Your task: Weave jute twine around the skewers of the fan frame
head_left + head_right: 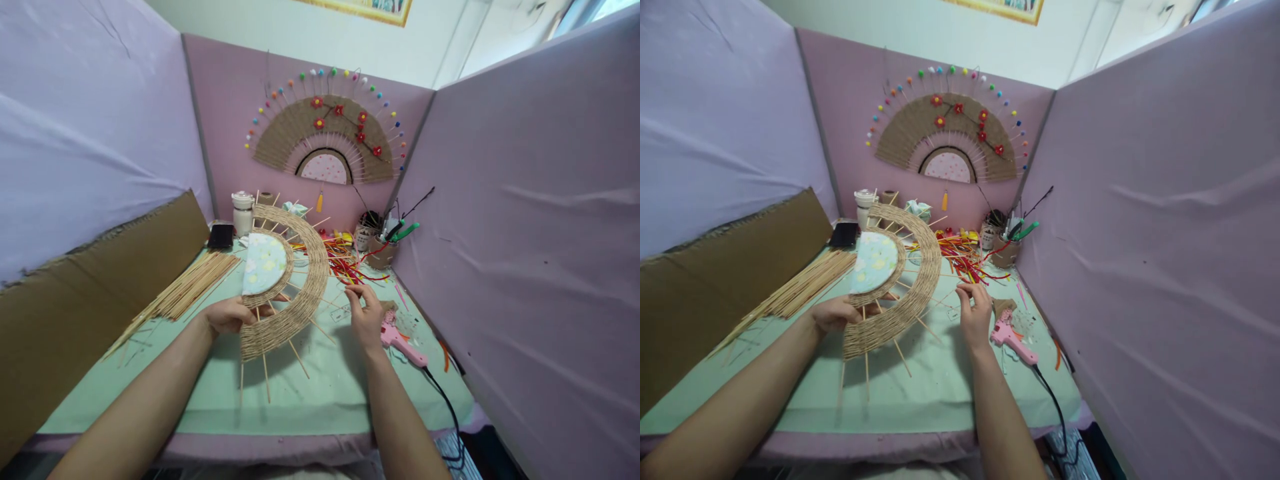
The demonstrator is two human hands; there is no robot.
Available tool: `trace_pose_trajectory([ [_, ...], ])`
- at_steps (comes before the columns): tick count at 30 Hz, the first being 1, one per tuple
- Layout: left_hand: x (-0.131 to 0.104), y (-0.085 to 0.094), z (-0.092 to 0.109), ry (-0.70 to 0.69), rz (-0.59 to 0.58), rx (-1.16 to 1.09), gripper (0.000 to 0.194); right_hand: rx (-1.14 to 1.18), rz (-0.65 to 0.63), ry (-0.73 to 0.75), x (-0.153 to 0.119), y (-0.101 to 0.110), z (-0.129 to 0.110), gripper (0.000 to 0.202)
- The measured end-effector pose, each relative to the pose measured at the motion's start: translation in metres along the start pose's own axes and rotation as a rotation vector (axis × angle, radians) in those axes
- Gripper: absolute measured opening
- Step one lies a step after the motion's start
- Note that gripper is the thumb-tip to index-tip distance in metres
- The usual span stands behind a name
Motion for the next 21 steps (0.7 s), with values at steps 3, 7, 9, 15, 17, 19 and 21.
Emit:
trace_pose_trajectory([
  [3,0.001,-0.004,-0.002,-0.001,-0.077,-0.034,0.081,0.067,-0.107,-0.1,-0.001,-0.007,0.001,0.019],
  [7,0.005,-0.011,-0.007,0.037,-0.117,-0.053,0.075,0.157,-0.246,-0.189,-0.005,-0.017,0.001,0.018],
  [9,0.006,-0.013,-0.009,0.062,-0.108,-0.048,0.072,0.214,-0.27,-0.232,-0.006,-0.02,0.003,0.018],
  [15,0.008,-0.015,-0.01,0.064,-0.084,-0.057,0.071,0.631,-0.351,-0.445,-0.008,-0.032,0.011,0.016],
  [17,0.009,-0.016,-0.011,0.077,-0.089,-0.057,0.071,0.815,-0.367,-0.557,-0.01,-0.035,0.011,0.014],
  [19,0.01,-0.017,-0.012,0.092,-0.084,-0.048,0.072,0.963,-0.381,-0.645,-0.013,-0.037,0.01,0.012],
  [21,0.01,-0.017,-0.013,0.105,-0.073,-0.038,0.072,1.074,-0.421,-0.688,-0.014,-0.037,0.006,0.011],
])
Point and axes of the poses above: each hand's wrist, its own x-axis towards the middle knuckle, its own y-axis out of the back of the hand, z = x × y, the point moved 4 cm from there along x, towards the middle knuckle, and after that the axes turned 6 degrees about -x, right-handed, at the moved point
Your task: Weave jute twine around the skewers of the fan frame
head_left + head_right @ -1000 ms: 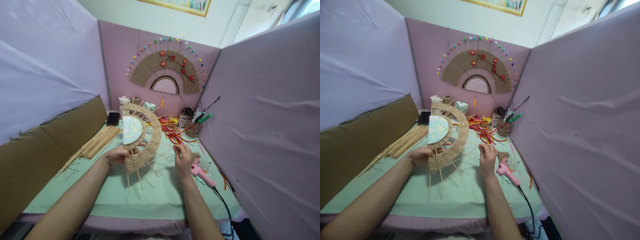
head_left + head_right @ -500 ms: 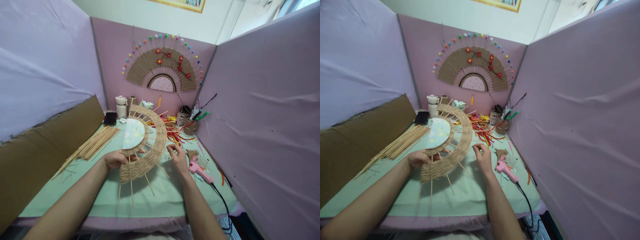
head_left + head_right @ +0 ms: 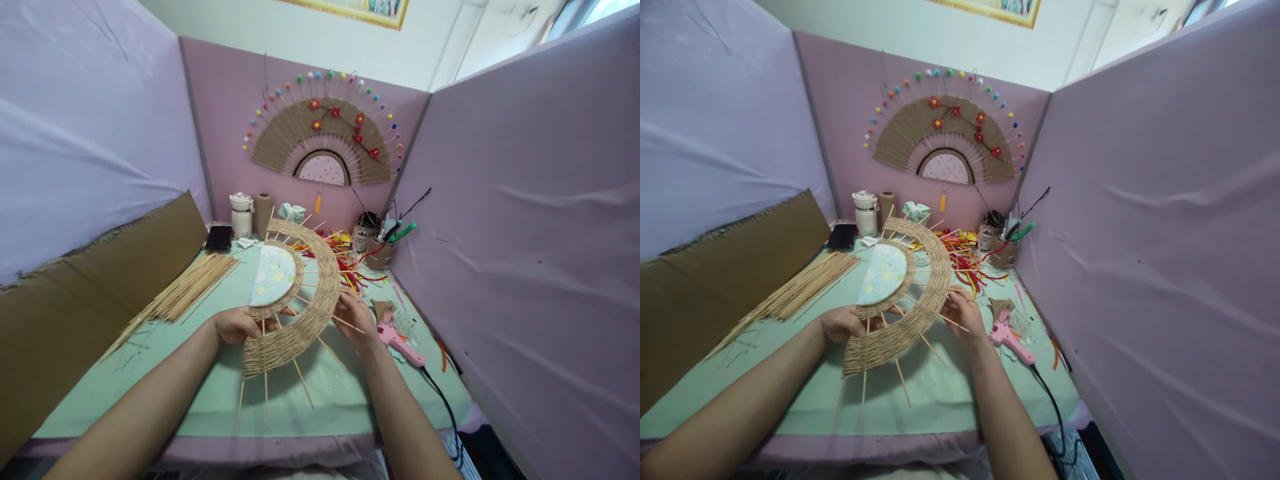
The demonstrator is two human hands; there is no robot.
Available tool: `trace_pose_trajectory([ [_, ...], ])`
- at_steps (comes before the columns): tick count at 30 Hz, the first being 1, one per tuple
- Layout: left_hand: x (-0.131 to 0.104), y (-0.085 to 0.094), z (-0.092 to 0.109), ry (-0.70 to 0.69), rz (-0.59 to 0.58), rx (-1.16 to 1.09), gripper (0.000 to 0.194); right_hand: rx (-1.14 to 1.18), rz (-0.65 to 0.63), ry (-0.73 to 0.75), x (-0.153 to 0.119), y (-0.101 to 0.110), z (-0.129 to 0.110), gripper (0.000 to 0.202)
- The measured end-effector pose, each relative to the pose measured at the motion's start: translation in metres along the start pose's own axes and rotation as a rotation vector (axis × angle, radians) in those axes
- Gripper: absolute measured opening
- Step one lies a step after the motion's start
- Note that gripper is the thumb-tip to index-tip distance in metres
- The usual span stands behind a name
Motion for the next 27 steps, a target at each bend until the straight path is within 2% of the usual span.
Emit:
trace_pose_trajectory([
  [4,0.002,0.0,-0.005,0.017,0.007,-0.008,0.07,0.147,-0.14,-0.05,-0.005,-0.008,-0.003,0.01],
  [8,0.007,-0.005,-0.005,-0.013,-0.017,-0.027,0.071,0.226,-0.182,-0.049,-0.007,-0.012,-0.006,0.009],
  [11,0.013,-0.007,0.005,-0.172,0.025,-0.078,0.071,0.252,-0.168,-0.06,-0.008,-0.011,-0.007,0.011],
  [14,0.016,-0.004,0.019,-0.418,0.135,-0.163,0.08,0.254,-0.137,-0.071,-0.009,-0.012,-0.009,0.017],
  [16,0.017,0.0,0.022,-0.501,0.194,-0.228,0.083,0.238,-0.126,-0.069,-0.01,-0.013,-0.011,0.017],
  [23,0.021,0.011,0.01,-0.388,0.469,-0.348,0.062,0.11,-0.123,-0.051,-0.014,-0.018,-0.007,0.015],
  [27,0.014,0.014,0.018,-0.393,0.525,-0.303,0.065,-0.04,-0.004,0.047,-0.009,-0.01,-0.002,0.012],
])
Point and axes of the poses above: each hand's wrist, its own x-axis towards the middle knuckle, its own y-axis out of the back of the hand, z = x × y, the point moved 4 cm from there along x, towards the middle knuckle, and after that the axes turned 6 degrees about -x, right-handed, at the moved point
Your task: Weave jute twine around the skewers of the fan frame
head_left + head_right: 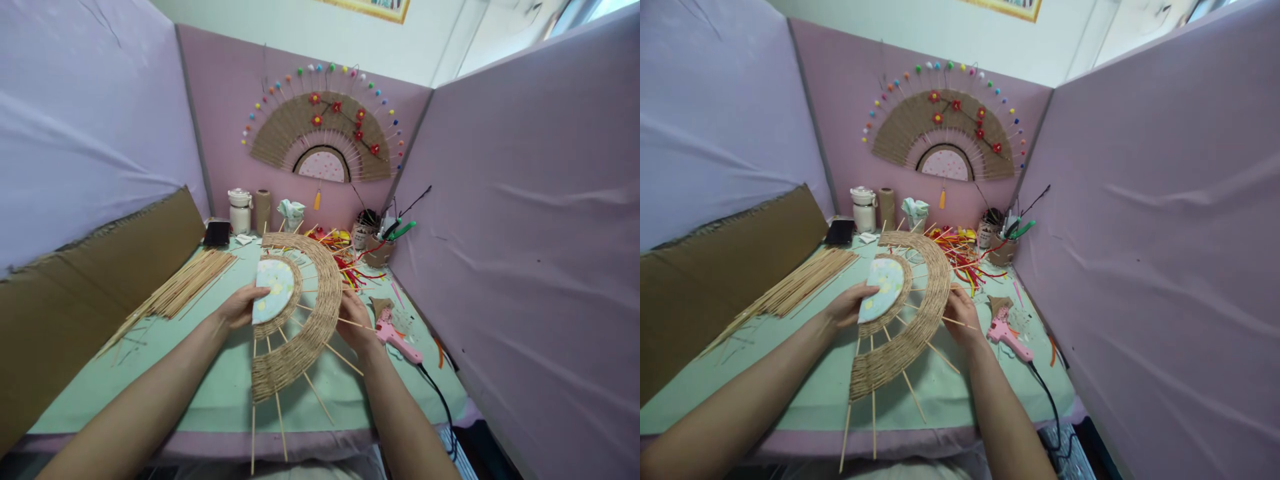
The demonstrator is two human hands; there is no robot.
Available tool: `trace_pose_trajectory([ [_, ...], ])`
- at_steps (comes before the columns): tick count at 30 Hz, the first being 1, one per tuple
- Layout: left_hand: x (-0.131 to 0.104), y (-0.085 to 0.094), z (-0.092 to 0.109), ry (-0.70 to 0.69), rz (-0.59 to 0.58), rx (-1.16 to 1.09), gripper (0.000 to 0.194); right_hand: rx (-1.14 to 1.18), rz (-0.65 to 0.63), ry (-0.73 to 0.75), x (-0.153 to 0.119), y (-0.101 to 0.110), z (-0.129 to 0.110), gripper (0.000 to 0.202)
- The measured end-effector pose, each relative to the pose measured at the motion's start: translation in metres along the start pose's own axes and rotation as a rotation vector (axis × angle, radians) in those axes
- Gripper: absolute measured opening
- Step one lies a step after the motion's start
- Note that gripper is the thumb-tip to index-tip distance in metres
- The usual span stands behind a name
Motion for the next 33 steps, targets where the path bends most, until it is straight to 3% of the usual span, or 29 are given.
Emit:
trace_pose_trajectory([
  [7,0.005,0.023,0.018,-0.045,0.133,0.063,0.048,-0.544,0.17,0.271,0.003,0.013,-0.009,0.019],
  [11,0.008,0.027,0.018,-0.029,0.191,0.076,0.036,-0.704,0.23,0.36,-0.002,0.013,-0.014,0.019],
  [22,0.003,0.024,0.025,-0.032,0.205,0.198,0.017,-0.759,0.28,0.386,-0.005,0.016,-0.02,0.019],
  [33,-0.006,0.021,0.03,0.049,0.255,0.3,0.028,-0.765,0.352,0.478,-0.008,0.017,-0.028,0.019],
])
Point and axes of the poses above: each hand's wrist, its own x-axis towards the middle knuckle, its own y-axis out of the back of the hand, z = x × y, the point moved 4 cm from there along x, towards the middle knuckle, and after that the axes turned 6 degrees about -x, right-handed, at the moved point
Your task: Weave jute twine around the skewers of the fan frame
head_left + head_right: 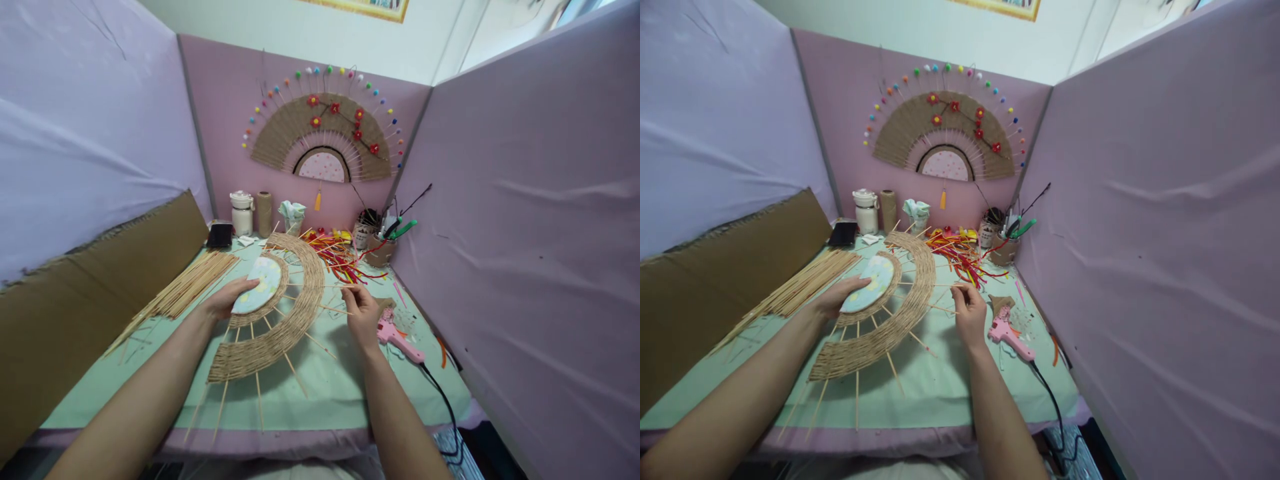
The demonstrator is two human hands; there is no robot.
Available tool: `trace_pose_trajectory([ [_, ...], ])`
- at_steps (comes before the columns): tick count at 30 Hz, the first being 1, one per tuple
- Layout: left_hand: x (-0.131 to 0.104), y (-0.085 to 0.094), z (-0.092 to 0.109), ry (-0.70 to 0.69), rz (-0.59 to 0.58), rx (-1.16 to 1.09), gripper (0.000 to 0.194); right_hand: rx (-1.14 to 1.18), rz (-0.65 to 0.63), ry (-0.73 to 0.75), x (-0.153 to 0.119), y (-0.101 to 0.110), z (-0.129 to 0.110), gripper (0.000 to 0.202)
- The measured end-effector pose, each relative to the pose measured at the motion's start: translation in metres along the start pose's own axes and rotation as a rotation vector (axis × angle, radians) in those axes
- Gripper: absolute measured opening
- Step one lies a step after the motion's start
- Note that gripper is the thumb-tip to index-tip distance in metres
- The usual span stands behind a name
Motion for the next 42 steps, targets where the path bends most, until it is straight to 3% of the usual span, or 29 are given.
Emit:
trace_pose_trajectory([
  [9,0.002,0.007,0.002,-0.006,-0.006,0.01,0.02,-0.05,0.129,0.033,-0.002,0.006,0.001,0.016],
  [16,0.002,0.013,0.002,0.021,-0.026,0.062,0.026,-0.091,0.028,0.146,0.005,0.012,-0.005,0.01],
  [25,0.001,0.013,0.001,0.022,-0.066,0.057,0.027,-0.045,-0.035,-0.006,0.014,0.012,0.007,0.014],
  [29,0.001,0.018,0.002,-0.008,-0.092,0.04,0.025,-0.058,-0.095,-0.037,0.025,0.0,-0.004,0.02],
  [34,0.002,0.026,0.006,-0.052,-0.071,-0.065,0.02,-0.104,-0.237,0.081,0.061,-0.03,-0.029,0.022],
  [39,0.002,0.029,0.015,-0.12,-0.024,-0.213,0.035,-0.117,-0.504,0.163,0.103,-0.063,-0.051,0.018],
  [42,0.002,0.031,0.017,-0.147,0.015,-0.243,0.043,-0.114,-0.598,0.225,0.118,-0.074,-0.064,0.019],
])
Point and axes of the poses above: each hand's wrist, its own x-axis towards the middle knuckle, its own y-axis out of the back of the hand, z = x × y, the point moved 4 cm from there along x, towards the middle knuckle, and after that the axes turned 6 degrees about -x, right-handed, at the moved point
